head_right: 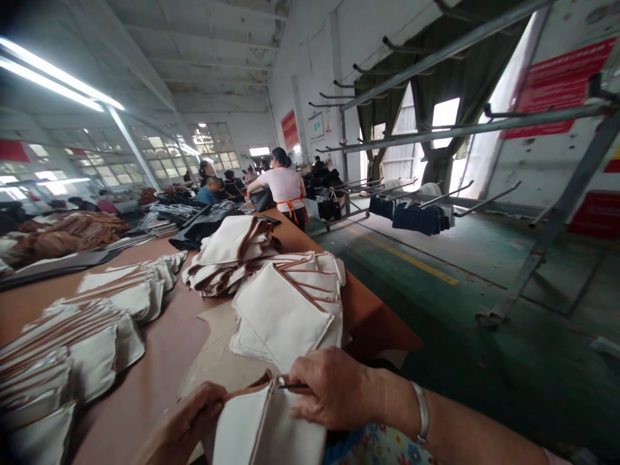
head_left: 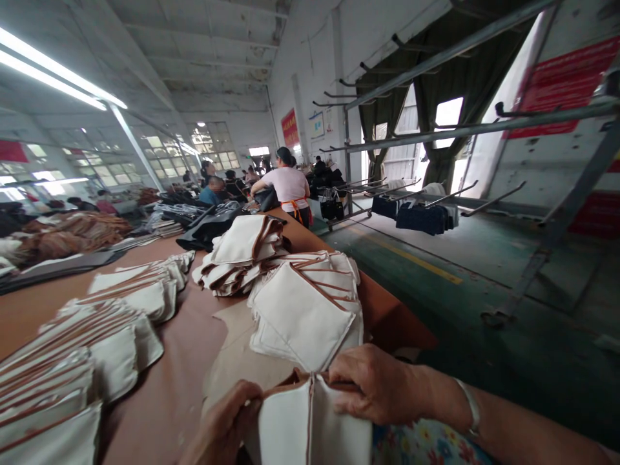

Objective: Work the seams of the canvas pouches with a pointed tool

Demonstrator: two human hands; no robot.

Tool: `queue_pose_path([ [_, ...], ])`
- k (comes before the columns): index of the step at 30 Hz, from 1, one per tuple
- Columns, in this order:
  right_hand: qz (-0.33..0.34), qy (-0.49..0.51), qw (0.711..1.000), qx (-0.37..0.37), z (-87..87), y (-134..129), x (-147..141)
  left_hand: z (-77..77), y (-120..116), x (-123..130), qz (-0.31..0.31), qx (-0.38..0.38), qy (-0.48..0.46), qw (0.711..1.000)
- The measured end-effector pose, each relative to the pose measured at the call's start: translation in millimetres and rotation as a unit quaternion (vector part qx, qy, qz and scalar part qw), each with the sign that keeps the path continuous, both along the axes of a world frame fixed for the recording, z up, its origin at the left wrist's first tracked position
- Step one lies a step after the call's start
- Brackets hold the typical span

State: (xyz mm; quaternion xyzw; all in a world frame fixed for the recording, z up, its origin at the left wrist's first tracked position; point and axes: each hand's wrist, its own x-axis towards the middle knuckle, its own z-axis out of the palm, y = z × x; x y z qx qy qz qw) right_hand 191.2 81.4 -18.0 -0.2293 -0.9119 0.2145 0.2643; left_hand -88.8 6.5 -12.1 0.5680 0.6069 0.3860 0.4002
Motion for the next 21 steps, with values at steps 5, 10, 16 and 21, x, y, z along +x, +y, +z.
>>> queue_pose_path([
  [5,0.059,0.007,0.998,0.028,-13.3,-4.9,-8.3,15.9,3.1,16.2,-0.108,-0.066,-0.059,0.99],
  [10,0.079,0.08,0.993,-0.036,-13.8,-13.8,-8.0,6.9,6.8,39.4,-0.268,-0.133,-0.169,0.939],
  [16,0.042,0.046,0.977,-0.205,-16.7,-6.4,7.3,-21.5,11.3,42.2,-0.256,-0.154,-0.269,0.916],
  [21,0.028,-0.031,0.989,-0.144,-12.9,-1.5,9.8,-23.7,12.6,48.3,-0.226,-0.171,-0.258,0.924],
])
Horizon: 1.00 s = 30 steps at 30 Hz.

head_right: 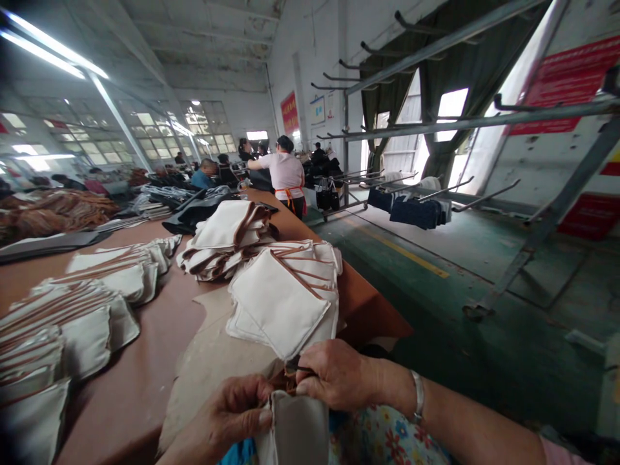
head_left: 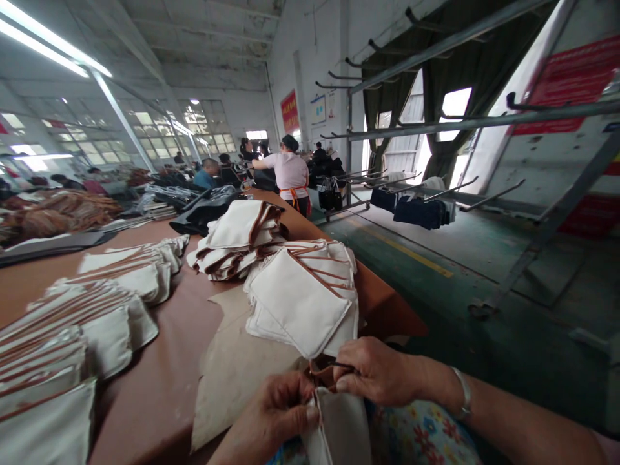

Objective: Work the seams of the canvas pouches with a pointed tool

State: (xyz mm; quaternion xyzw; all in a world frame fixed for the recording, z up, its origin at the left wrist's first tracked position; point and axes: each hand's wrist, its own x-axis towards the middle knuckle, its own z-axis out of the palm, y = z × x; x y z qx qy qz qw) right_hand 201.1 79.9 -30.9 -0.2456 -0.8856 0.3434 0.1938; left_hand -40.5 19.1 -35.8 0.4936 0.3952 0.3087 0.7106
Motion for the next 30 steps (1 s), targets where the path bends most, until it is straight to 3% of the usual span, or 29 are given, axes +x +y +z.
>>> queue_pose_path([
  [3,-0.007,0.028,1.0,-0.001,7.0,-5.6,-7.0,4.1,1.0,5.5,0.011,0.011,0.031,0.999],
  [6,-0.006,0.055,0.995,-0.081,10.3,-13.6,-15.9,8.7,1.0,11.5,0.018,0.032,0.063,0.997],
  [9,-0.046,0.049,0.98,-0.189,10.1,-19.1,-21.8,11.5,-1.4,16.6,0.037,0.041,0.107,0.993],
  [11,-0.075,0.046,0.972,-0.217,9.3,-21.1,-23.6,11.3,-3.5,18.8,0.052,0.048,0.136,0.988],
  [30,-0.19,0.066,0.958,-0.204,-6.1,-22.3,-37.7,5.6,-1.8,25.4,0.063,0.065,0.176,0.98],
])
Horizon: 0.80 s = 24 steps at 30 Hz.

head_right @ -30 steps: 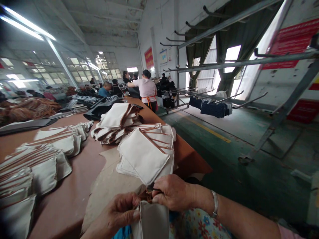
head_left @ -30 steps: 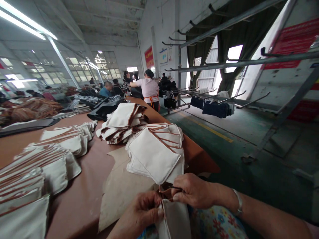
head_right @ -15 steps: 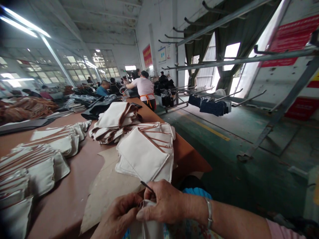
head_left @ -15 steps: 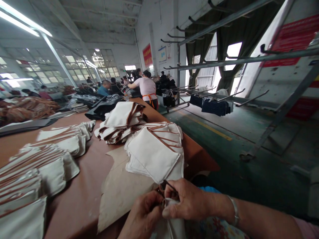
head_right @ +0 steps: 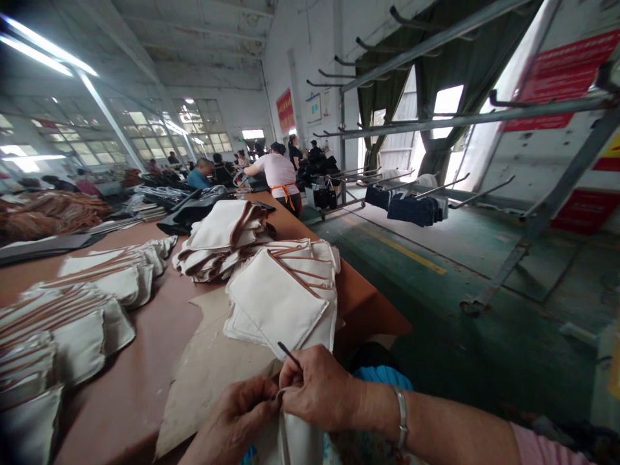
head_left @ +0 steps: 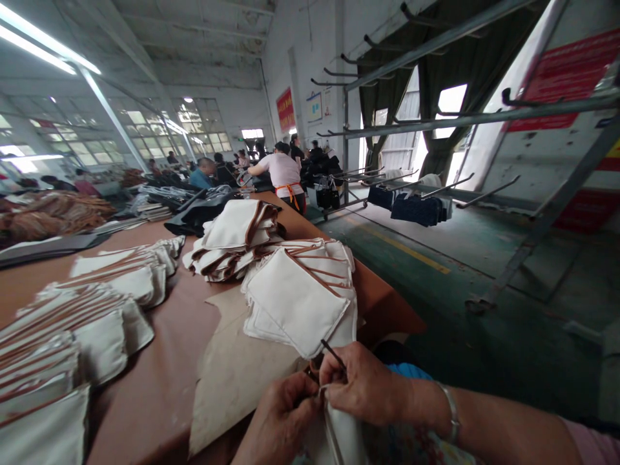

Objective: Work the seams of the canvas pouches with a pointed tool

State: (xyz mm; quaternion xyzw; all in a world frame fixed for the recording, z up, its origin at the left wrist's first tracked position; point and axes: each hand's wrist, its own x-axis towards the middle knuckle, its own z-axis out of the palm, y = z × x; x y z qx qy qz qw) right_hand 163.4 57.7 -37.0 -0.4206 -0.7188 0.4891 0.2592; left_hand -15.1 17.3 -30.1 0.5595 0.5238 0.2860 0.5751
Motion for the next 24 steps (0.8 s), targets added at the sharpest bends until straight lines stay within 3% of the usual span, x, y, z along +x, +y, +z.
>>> queue_pose_path([
  [3,-0.007,0.04,0.998,0.046,-5.1,-4.4,0.2,-2.9,0.8,-1.0,-0.002,-0.021,-0.016,1.0],
  [7,0.045,0.125,0.978,0.16,-9.1,-4.1,6.7,-10.5,-0.5,-3.2,0.012,-0.041,-0.059,0.997],
  [12,0.138,0.12,0.908,0.376,-10.6,3.3,18.1,-8.9,-8.4,-1.6,0.074,-0.097,-0.165,0.979],
  [16,0.169,0.046,0.867,0.466,-14.5,7.5,26.2,-4.5,-11.2,5.5,0.105,-0.116,-0.22,0.963],
  [21,0.179,-0.035,0.83,0.527,-18.9,3.0,34.6,-12.5,-10.5,11.9,0.115,-0.126,-0.219,0.961],
  [24,0.187,0.021,0.866,0.463,-14.1,-5.8,36.4,-21.0,-10.4,10.5,0.114,-0.102,-0.201,0.968],
])
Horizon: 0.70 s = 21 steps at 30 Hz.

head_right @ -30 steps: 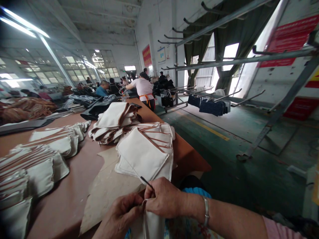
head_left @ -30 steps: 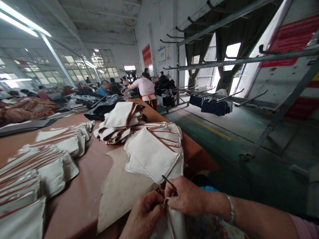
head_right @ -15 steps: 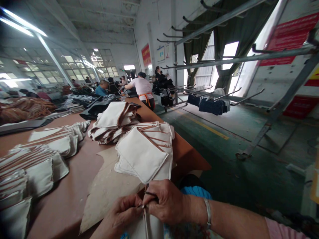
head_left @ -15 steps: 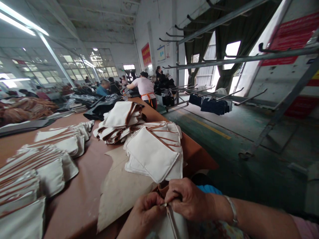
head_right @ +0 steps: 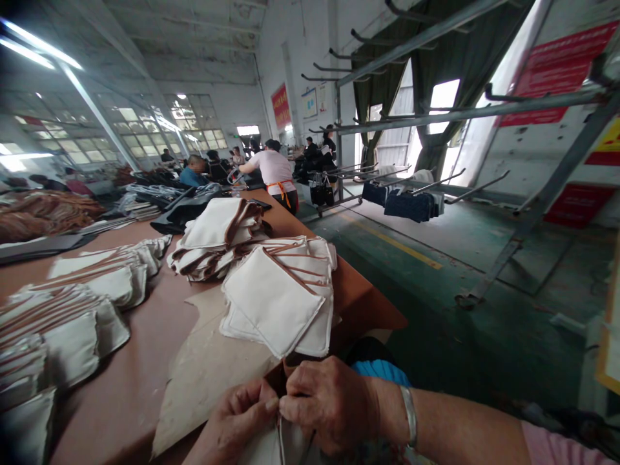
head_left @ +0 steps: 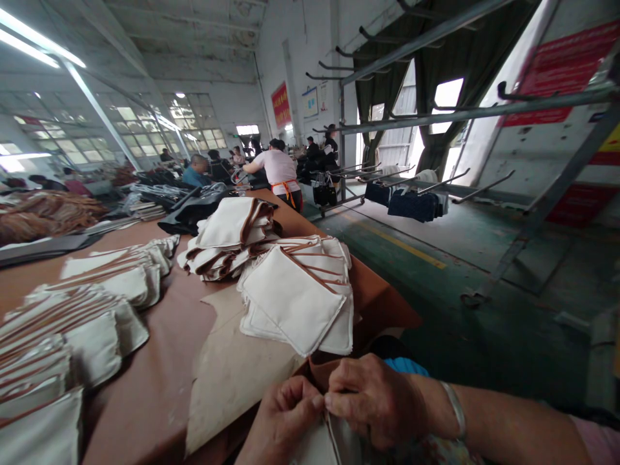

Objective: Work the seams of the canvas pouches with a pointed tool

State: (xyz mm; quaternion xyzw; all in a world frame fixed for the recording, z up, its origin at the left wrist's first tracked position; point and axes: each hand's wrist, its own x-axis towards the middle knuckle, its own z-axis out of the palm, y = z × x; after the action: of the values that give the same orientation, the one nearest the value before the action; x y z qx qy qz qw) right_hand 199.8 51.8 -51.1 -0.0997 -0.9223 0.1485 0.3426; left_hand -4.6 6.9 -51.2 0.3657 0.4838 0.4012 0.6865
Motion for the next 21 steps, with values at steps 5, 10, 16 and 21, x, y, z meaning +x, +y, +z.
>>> queue_pose_path([
  [5,-0.054,0.088,0.916,-0.387,22.3,-4.5,-2.2,-2.0,1.3,-4.4,-0.018,0.064,0.064,0.996],
  [10,-0.023,-0.055,0.884,-0.464,38.1,11.3,-6.0,7.8,0.7,-4.7,-0.052,0.137,0.168,0.975],
  [16,-0.009,-0.05,0.895,-0.443,25.7,17.9,-9.2,10.9,-0.8,-7.0,-0.071,0.119,0.161,0.977],
  [21,-0.007,-0.008,0.825,-0.566,17.9,18.5,-5.0,4.3,3.2,-12.8,-0.089,0.081,0.067,0.99],
])
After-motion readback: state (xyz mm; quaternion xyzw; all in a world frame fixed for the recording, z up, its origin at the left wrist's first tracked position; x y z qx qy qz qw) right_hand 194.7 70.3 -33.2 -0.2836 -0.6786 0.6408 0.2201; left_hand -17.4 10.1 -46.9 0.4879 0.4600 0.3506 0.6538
